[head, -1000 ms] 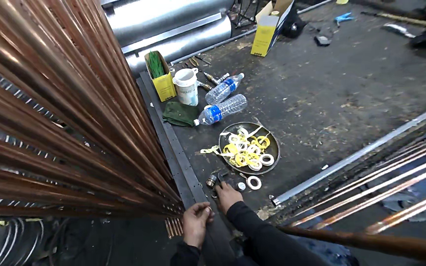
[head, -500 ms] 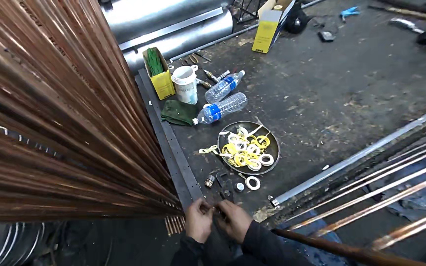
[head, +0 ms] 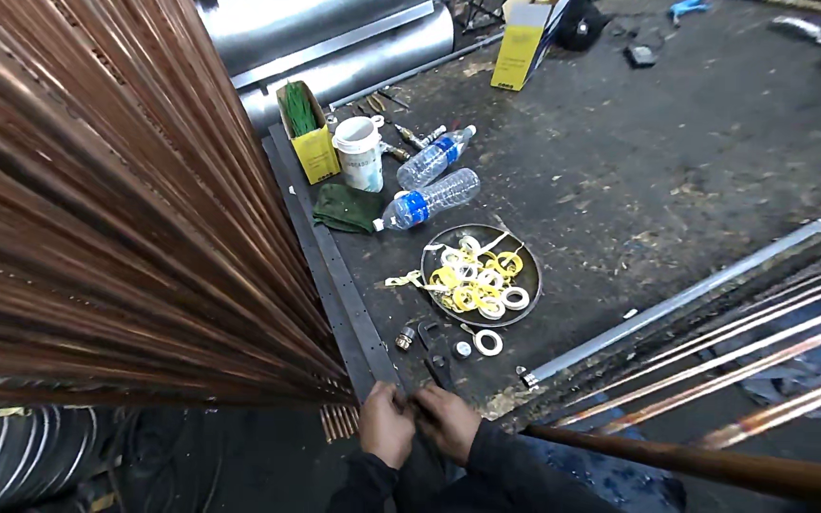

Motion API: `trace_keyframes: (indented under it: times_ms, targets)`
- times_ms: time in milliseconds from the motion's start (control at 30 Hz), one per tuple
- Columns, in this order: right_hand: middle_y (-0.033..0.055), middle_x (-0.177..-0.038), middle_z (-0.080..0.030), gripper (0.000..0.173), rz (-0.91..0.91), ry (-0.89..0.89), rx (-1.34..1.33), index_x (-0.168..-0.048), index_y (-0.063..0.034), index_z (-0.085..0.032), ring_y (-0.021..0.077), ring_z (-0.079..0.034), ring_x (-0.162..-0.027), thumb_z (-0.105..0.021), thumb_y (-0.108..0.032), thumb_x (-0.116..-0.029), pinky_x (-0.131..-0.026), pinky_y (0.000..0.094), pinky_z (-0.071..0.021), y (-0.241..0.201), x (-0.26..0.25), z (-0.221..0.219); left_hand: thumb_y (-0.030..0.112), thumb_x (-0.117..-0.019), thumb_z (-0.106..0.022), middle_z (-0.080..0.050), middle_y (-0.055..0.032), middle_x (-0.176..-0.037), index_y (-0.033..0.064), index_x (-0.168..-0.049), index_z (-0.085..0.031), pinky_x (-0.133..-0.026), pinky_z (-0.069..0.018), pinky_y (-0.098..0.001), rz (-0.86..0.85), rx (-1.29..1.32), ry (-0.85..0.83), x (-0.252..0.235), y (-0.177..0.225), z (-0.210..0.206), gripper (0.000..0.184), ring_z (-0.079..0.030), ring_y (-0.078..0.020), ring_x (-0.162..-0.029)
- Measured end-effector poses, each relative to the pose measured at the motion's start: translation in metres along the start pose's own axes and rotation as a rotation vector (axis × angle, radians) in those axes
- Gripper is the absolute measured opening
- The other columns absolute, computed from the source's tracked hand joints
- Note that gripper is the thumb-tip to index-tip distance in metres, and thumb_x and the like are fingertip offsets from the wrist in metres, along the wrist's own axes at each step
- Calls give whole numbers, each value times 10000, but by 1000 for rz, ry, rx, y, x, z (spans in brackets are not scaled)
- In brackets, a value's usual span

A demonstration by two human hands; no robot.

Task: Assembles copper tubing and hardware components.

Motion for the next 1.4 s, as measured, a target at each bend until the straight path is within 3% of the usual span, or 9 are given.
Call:
trace_keyframes:
  times_ms: [133, 467, 700, 967, 1100, 1200, 1267, 1333, 1400]
  targets:
    - [109, -1193, -690, 326, 17, 86, -66, -1223, -152, -716, 207, -695, -1034, -704, -230, -907, -931, 390, -592, 1, 2, 4, 190, -816, -806, -701, -55, -928, 76, -1019, -676, -748, -603, -368, 5, 262, -5, -2, -10, -4, 267, -686, -160, -781]
    - [116, -1208, -667, 346, 34, 65, -143, -1254, -179, -715, 193, -685, -1008, -723, -210, -909, -908, 365, -594, -9, 3, 8, 77, -853, -780, -718, -119, -917, 7, -1096, -628, -655, -626, -383, 66, 649, -93, -6, -28, -11, 295, -719, -220, -765]
    - [90, -1212, -664, 345, 2, 80, -178, -1243, -175, -713, 158, -683, -1006, -736, -212, -901, -906, 330, -598, -8, 4, 13, 109, -934, -713, -714, -167, -984, -9, -1182, -608, -683, -601, -397, 218, 918, -265, 1, -30, -14, 294, -710, -258, -824]
    - [84, -1181, -681, 379, -53, 41, -191, -1234, -154, -721, 144, -688, -940, -763, -248, -869, -859, 319, -600, -8, 2, 13, -28, -821, -779, -702, -186, -1028, -36, -1207, -581, -789, -622, -421, 80, 981, -185, 0, -32, -18, 434, -712, -278, -875]
    - [82, -1174, -675, 385, -44, -2, -185, -1248, -156, -708, 149, -685, -956, -753, -243, -875, -875, 325, -597, -7, 0, 13, 21, -886, -742, -716, -184, -1039, -42, -1214, -610, -767, -623, -403, 107, 959, -228, 1, -31, -22, 359, -720, -262, -857]
    - [103, -1258, -648, 524, -94, -49, -77, -1369, -204, -650, 204, -685, -1003, -777, -294, -868, -899, 396, -597, -2, -5, 24, 56, -948, -696, -717, -179, -1071, -25, -1227, -647, -773, -617, -404, 176, 987, -293, 1, -34, -24, 294, -718, -260, -870]
    - [127, -1428, -563, 652, -281, -35, 150, -1468, -279, -556, 326, -681, -1075, -749, -288, -845, -856, 553, -597, 4, -13, 52, 62, -973, -663, -707, -178, -1072, -20, -1228, -655, -792, -610, -413, 210, 1036, -288, 0, -38, -24, 268, -708, -262, -887]
    - [166, -1513, -494, 673, -487, 22, 333, -1478, -225, -544, 434, -655, -1130, -748, -176, -839, -824, 647, -574, 14, -22, 77, 69, -989, -636, -703, -174, -1077, -19, -1251, -650, -797, -602, -406, 225, 1073, -281, 2, -43, -24, 276, -701, -254, -897]
    - [170, -1559, -441, 653, -627, 30, 413, -1457, -174, -560, 458, -624, -1176, -768, -138, -839, -826, 658, -563, 31, -31, 83, 85, -992, -626, -705, -178, -1119, -16, -1279, -635, -786, -597, -393, 206, 1092, -301, 5, -46, -23, 304, -703, -252, -919]
Point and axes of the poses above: each hand's wrist, its own x-axis away from the middle knuckle, its own z-axis out of the back of the hand, y = z × x, the point moved 4 cm from there along -x, towards the middle knuckle
